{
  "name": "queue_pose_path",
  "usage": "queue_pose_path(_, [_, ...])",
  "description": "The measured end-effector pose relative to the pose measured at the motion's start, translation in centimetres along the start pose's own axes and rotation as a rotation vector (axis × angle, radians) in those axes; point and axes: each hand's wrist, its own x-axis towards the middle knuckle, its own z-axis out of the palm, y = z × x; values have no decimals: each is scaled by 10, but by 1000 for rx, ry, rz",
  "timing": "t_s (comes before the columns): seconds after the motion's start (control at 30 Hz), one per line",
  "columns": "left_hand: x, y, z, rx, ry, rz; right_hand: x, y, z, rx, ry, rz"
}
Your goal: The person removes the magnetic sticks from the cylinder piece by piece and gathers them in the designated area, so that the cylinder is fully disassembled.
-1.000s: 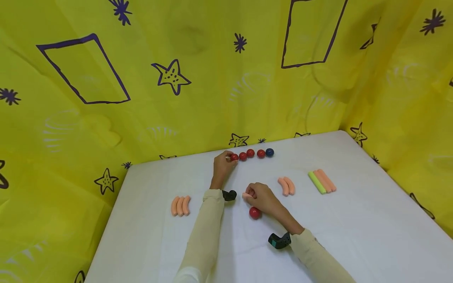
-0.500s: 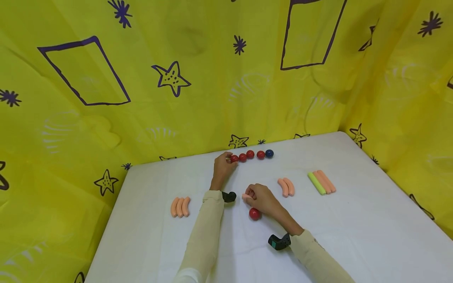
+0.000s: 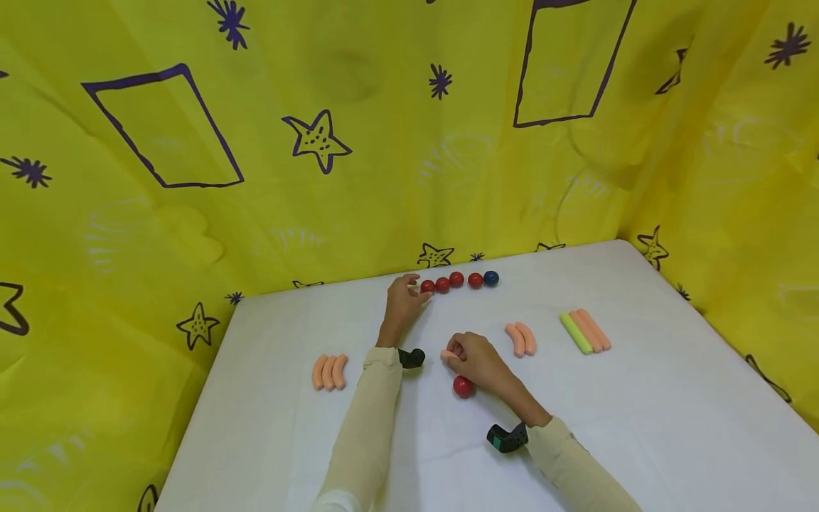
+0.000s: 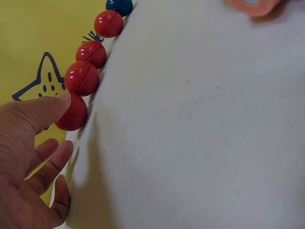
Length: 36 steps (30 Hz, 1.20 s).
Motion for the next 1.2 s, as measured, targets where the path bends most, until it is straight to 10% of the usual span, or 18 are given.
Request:
queue_pose_path(0.4, [-24,-2,-15,-1,-40,-13,0,-4,1,-62,92,104])
queue_pose_path(1.2, [-82,8,-45,150,-487,81,3,5,-10,206,162,136])
